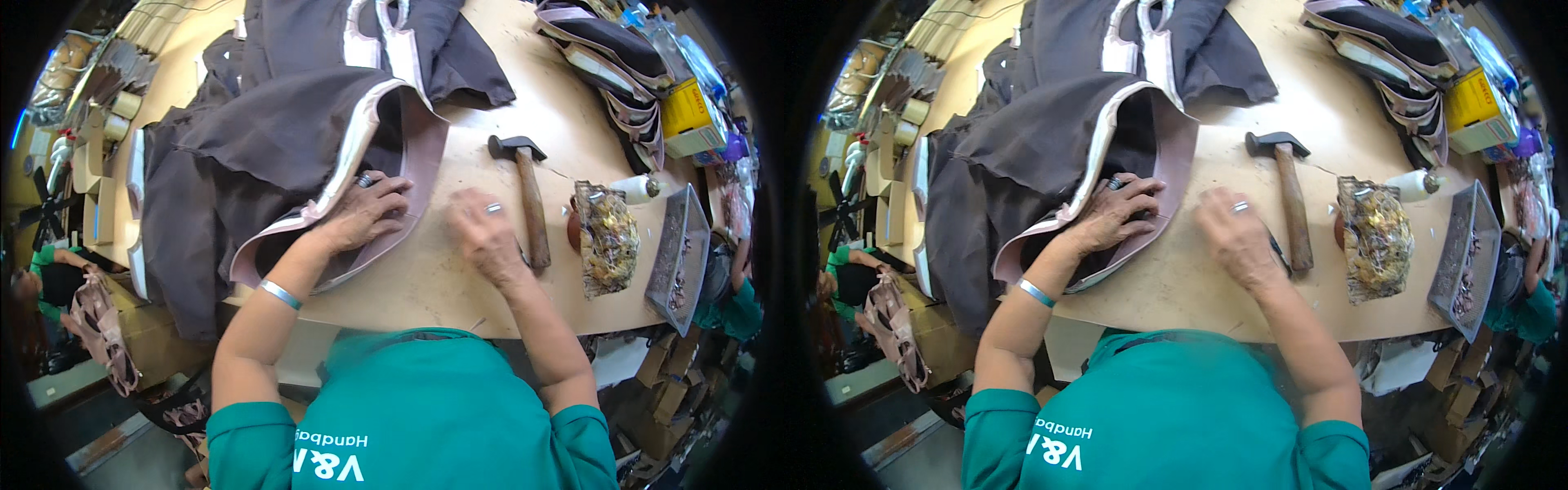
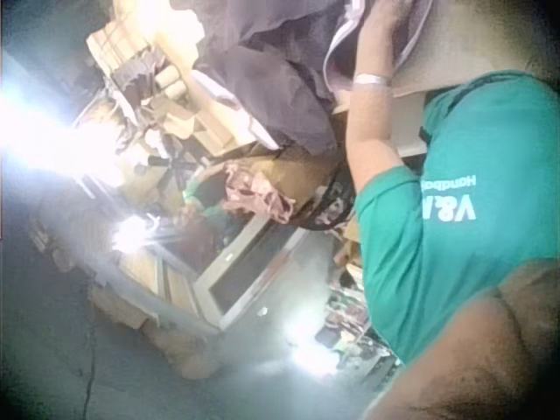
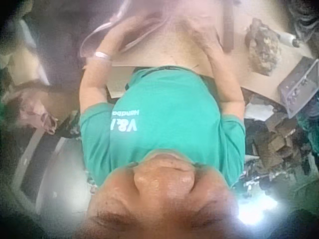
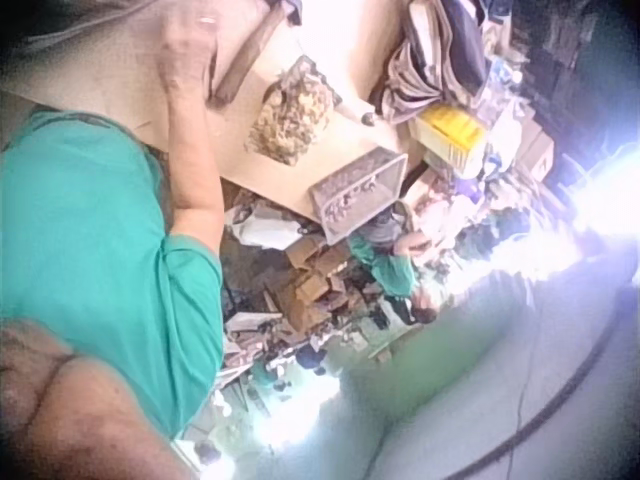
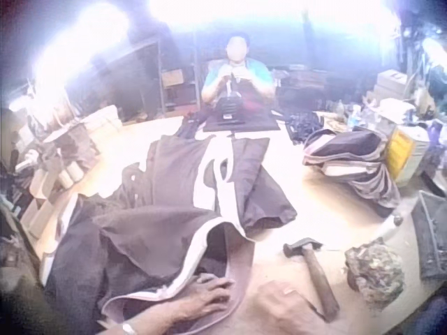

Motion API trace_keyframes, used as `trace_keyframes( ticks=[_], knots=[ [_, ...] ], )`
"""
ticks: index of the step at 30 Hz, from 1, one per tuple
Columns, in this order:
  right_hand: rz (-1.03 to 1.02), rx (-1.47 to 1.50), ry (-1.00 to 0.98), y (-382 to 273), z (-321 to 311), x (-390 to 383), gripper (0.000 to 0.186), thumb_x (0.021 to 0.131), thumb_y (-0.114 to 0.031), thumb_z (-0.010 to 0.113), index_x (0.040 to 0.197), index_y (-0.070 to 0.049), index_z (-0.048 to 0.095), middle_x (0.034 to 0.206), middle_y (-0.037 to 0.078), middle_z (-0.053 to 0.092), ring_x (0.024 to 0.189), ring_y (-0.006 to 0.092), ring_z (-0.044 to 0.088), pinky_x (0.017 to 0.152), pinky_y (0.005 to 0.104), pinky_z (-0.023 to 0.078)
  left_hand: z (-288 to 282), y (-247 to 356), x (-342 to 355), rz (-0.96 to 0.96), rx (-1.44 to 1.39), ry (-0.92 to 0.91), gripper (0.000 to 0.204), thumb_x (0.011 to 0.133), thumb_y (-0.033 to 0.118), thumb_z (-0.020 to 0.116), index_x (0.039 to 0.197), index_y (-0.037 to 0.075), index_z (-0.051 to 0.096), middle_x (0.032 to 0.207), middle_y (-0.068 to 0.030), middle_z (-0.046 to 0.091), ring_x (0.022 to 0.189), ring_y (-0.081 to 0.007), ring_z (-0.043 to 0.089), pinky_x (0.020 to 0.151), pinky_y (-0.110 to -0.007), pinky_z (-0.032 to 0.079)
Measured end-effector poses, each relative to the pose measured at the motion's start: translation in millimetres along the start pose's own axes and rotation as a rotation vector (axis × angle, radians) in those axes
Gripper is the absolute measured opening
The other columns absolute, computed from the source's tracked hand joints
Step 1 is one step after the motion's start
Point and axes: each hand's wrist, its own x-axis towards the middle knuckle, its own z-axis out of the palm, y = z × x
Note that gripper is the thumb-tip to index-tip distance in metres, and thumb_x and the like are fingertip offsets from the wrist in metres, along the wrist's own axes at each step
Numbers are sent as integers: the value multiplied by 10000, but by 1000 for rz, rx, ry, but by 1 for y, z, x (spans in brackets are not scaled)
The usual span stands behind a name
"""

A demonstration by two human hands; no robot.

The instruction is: The person is sewing a dark-colored handbag with a light-colored lining. They use a hammer to flatten the seams and a small knife to trim excess material. The person repeatedly folds the edges of the bag and uses a needle and thread to stitch the lining to the exterior fabric.

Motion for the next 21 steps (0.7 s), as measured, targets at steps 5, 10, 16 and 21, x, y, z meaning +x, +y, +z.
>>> trace_keyframes(
  ticks=[5, 10, 16, 21],
  knots=[
    [748, -131, -62, 39, -18, -23, 395, 717, -102, 610, 1080, -20, 476, 1015, 173, 521, 892, 337, 531, 791, 409, 434, 6, -6, 2, -64, -158, -36, 355, 655, 302, 703, 945, 151, 564, 1300, 39, 424, 1175, -273, 361, 926, -450, 304],
    [732, 65, -2, 55, -18, -27, 438, 720, -93, 628, 1102, 2, 434, 982, 198, 521, 876, 367, 538, 731, 411, 454, 8, 18, 2, -106, 48, -49, 624, 598, 297, 747, 1143, 139, 487, 1351, 12, 364, 1201, -280, 342, 961, -452, 276],
    [387, 438, 52, 0, -39, -19, 553, 718, -70, 616, 1233, -104, 419, 873, 166, 556, 738, 366, 565, 653, 405, 468, -1, 5, 9, -40, -50, -119, 706, 595, 248, 757, 1209, 81, 452, 1383, -34, 325, 1240, -292, 302, 956, -452, 313],
    [283, -96, 107, -15, -31, -19, 563, 722, -30, 570, 1249, -212, 489, 783, 40, 526, 566, 194, 532, 514, 303, 458, -1, 7, 8, -130, -31, -96, 725, 591, 222, 762, 1235, 130, 440, 1395, -42, 301, 1260, -299, 279, 977, -445, 301]
  ],
)
